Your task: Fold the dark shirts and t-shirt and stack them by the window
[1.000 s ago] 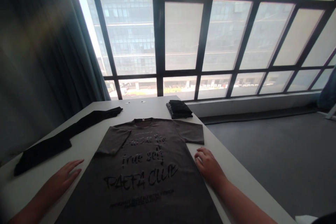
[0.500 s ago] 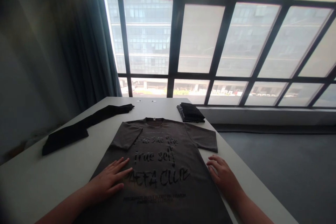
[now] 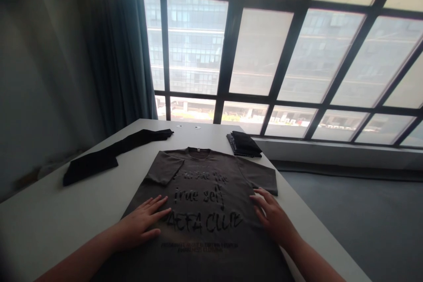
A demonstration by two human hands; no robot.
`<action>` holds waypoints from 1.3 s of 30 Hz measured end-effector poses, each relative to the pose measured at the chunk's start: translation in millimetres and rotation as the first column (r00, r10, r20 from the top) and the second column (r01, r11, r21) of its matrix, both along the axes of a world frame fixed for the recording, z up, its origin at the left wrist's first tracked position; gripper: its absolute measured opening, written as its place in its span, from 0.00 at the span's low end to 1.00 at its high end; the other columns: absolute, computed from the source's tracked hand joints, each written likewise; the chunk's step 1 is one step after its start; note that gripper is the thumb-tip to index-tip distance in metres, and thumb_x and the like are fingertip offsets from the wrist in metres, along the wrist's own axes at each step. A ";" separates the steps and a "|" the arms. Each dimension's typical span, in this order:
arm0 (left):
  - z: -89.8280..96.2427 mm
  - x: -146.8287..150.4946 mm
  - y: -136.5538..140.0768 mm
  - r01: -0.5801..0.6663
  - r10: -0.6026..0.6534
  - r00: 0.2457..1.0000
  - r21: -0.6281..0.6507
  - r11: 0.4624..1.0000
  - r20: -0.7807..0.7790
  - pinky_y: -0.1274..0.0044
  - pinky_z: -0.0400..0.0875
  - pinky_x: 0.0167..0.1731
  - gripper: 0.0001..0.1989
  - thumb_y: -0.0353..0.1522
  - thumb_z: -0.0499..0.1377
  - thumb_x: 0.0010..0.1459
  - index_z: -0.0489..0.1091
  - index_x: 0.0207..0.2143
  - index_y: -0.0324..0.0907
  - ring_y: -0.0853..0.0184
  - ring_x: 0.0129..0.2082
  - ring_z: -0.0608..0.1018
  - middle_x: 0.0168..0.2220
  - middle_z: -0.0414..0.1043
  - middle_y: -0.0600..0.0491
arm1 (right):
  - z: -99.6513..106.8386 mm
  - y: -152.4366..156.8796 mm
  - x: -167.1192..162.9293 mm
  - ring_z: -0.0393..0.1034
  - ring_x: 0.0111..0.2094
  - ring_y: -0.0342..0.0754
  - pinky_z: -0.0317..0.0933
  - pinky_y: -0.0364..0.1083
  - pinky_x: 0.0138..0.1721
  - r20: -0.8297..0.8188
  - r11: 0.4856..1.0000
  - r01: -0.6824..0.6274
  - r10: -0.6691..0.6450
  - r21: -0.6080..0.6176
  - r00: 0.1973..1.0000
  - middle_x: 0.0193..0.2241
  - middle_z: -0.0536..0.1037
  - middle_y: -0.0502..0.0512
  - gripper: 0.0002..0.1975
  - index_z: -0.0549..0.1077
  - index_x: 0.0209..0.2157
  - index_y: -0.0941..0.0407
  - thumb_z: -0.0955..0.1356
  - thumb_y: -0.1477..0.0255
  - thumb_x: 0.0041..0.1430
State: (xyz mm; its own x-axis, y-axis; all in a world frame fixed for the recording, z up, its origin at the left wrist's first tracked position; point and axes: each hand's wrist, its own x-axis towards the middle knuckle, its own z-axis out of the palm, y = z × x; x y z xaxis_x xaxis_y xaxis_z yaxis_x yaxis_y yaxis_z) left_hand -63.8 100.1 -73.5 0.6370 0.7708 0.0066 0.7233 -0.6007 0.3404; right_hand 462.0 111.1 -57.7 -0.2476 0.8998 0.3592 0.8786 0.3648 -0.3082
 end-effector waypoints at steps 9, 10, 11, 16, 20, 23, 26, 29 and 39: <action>17.3 8.9 -8.4 -0.003 0.001 0.997 -0.026 1.000 -0.080 0.49 0.45 0.71 0.34 0.51 0.54 0.69 0.49 0.74 0.61 0.47 0.75 0.45 0.76 0.37 0.53 | 29.6 22.3 -165.8 0.36 0.76 0.62 0.41 0.62 0.74 0.087 0.803 -0.432 0.506 -0.411 0.858 0.75 0.48 0.55 0.39 0.56 0.73 0.51 0.70 0.63 0.64; 19.6 9.8 -9.3 -0.001 -0.002 0.996 -0.029 1.000 -0.092 0.50 0.45 0.71 0.35 0.51 0.54 0.69 0.49 0.74 0.60 0.47 0.75 0.45 0.76 0.37 0.52 | 28.8 28.1 -176.3 0.34 0.76 0.61 0.39 0.61 0.74 0.099 0.806 -0.418 0.498 -0.418 0.861 0.75 0.46 0.56 0.40 0.54 0.74 0.52 0.68 0.61 0.65; 21.7 10.5 -10.0 -0.001 -0.002 0.995 -0.032 0.999 -0.104 0.50 0.45 0.71 0.35 0.51 0.53 0.69 0.49 0.74 0.60 0.47 0.75 0.45 0.77 0.37 0.52 | 27.3 34.1 -184.5 0.32 0.76 0.60 0.37 0.60 0.75 0.116 0.817 -0.397 0.481 -0.417 0.869 0.75 0.45 0.56 0.39 0.52 0.74 0.54 0.67 0.59 0.67; 21.0 9.5 -10.1 -0.006 0.001 0.993 -0.040 0.999 -0.119 0.50 0.45 0.71 0.35 0.51 0.54 0.69 0.49 0.74 0.59 0.47 0.75 0.45 0.77 0.37 0.51 | 16.2 56.0 -198.3 0.31 0.76 0.57 0.32 0.57 0.75 0.191 0.864 -0.264 0.373 -0.429 0.908 0.75 0.40 0.57 0.39 0.48 0.75 0.59 0.60 0.53 0.72; 13.8 7.0 -7.3 0.010 -0.011 0.997 -0.016 1.000 -0.073 0.49 0.45 0.71 0.34 0.50 0.54 0.69 0.49 0.74 0.61 0.46 0.75 0.47 0.76 0.39 0.52 | 11.2 58.2 -196.2 0.30 0.76 0.56 0.29 0.56 0.75 0.217 0.854 -0.237 0.369 -0.463 0.904 0.75 0.38 0.56 0.40 0.47 0.75 0.58 0.57 0.50 0.73; 14.9 7.6 -7.3 0.002 -0.006 0.996 -0.036 0.999 -0.092 0.48 0.45 0.71 0.34 0.50 0.54 0.69 0.48 0.74 0.62 0.47 0.75 0.46 0.76 0.38 0.52 | 10.2 57.8 -195.7 0.29 0.76 0.56 0.29 0.55 0.75 0.225 0.854 -0.236 0.371 -0.464 0.901 0.75 0.37 0.54 0.40 0.46 0.75 0.57 0.57 0.49 0.73; 19.1 8.9 -8.7 -0.005 0.000 0.995 -0.047 0.999 -0.103 0.48 0.45 0.70 0.34 0.50 0.54 0.69 0.48 0.74 0.61 0.47 0.75 0.46 0.76 0.37 0.52 | 8.8 58.5 -195.6 0.29 0.76 0.55 0.29 0.54 0.75 0.224 0.855 -0.239 0.372 -0.461 0.901 0.75 0.37 0.53 0.40 0.46 0.75 0.56 0.56 0.49 0.73; 20.7 9.1 -9.2 -0.005 0.000 0.994 -0.043 0.999 -0.111 0.49 0.46 0.70 0.34 0.51 0.53 0.69 0.48 0.74 0.61 0.47 0.75 0.46 0.76 0.38 0.52 | 7.0 59.4 -195.2 0.29 0.76 0.55 0.28 0.54 0.75 0.215 0.859 -0.242 0.368 -0.451 0.905 0.76 0.37 0.53 0.40 0.46 0.75 0.56 0.56 0.48 0.72; 15.6 7.3 -5.8 0.001 -0.004 0.996 -0.035 0.999 -0.087 0.48 0.46 0.71 0.34 0.51 0.54 0.69 0.49 0.73 0.63 0.47 0.75 0.47 0.76 0.38 0.54 | 10.9 56.8 -195.6 0.29 0.76 0.55 0.29 0.54 0.75 0.205 0.856 -0.244 0.368 -0.455 0.907 0.75 0.38 0.55 0.40 0.46 0.75 0.56 0.57 0.50 0.72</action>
State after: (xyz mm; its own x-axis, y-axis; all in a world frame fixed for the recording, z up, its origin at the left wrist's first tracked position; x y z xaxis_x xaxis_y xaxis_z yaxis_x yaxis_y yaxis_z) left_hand -56.5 94.3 -57.9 0.6363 0.7677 -0.0757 0.7493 -0.5917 0.2972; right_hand 266.4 167.9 -46.8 -0.5675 0.8098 -0.1489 0.8136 0.5237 -0.2525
